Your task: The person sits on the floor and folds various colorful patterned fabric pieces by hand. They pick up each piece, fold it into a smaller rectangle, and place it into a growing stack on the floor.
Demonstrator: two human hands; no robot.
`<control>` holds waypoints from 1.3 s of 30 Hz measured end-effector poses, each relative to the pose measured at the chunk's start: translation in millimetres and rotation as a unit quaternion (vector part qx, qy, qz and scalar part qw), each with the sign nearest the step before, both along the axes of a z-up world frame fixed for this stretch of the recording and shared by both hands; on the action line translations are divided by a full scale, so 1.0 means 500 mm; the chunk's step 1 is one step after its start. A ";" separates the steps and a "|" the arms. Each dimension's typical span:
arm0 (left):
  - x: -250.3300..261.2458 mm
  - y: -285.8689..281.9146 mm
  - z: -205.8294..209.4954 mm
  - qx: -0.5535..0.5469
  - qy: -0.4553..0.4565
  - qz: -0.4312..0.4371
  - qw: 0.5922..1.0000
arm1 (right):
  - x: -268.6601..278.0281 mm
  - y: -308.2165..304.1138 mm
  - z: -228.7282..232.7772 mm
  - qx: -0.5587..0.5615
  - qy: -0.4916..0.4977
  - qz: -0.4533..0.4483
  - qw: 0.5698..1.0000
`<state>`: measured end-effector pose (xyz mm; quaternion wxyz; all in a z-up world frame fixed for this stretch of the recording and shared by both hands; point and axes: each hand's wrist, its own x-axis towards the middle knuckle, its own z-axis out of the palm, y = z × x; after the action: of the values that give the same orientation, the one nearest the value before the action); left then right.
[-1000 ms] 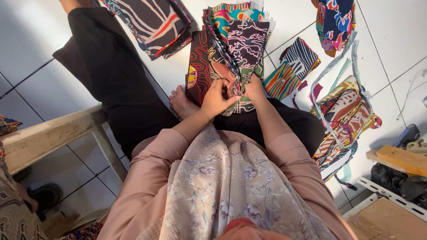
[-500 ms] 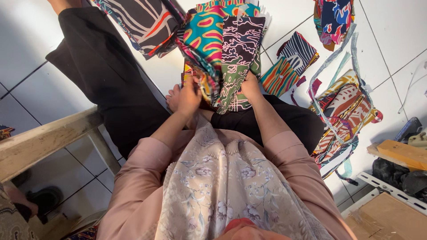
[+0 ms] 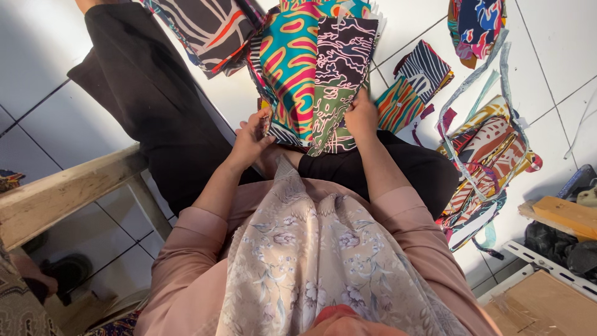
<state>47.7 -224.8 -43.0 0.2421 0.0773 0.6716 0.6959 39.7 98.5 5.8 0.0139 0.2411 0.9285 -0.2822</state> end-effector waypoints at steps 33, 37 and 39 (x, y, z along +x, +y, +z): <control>0.014 0.043 0.063 -0.058 0.043 0.074 0.995 | 0.028 -0.041 -0.055 -0.579 -0.093 -0.038 0.809; 0.008 0.140 0.074 -0.123 0.101 0.045 0.986 | 0.030 -0.052 -0.068 -0.555 -0.079 0.030 0.828; 0.006 0.171 0.077 -0.188 0.103 0.043 0.976 | 0.038 -0.050 -0.077 -0.534 -0.068 0.055 0.841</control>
<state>50.8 -139.2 -4.7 0.1520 0.0725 0.8144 0.5554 58.8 73.7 -32.7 0.2193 0.1640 0.6427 -0.7155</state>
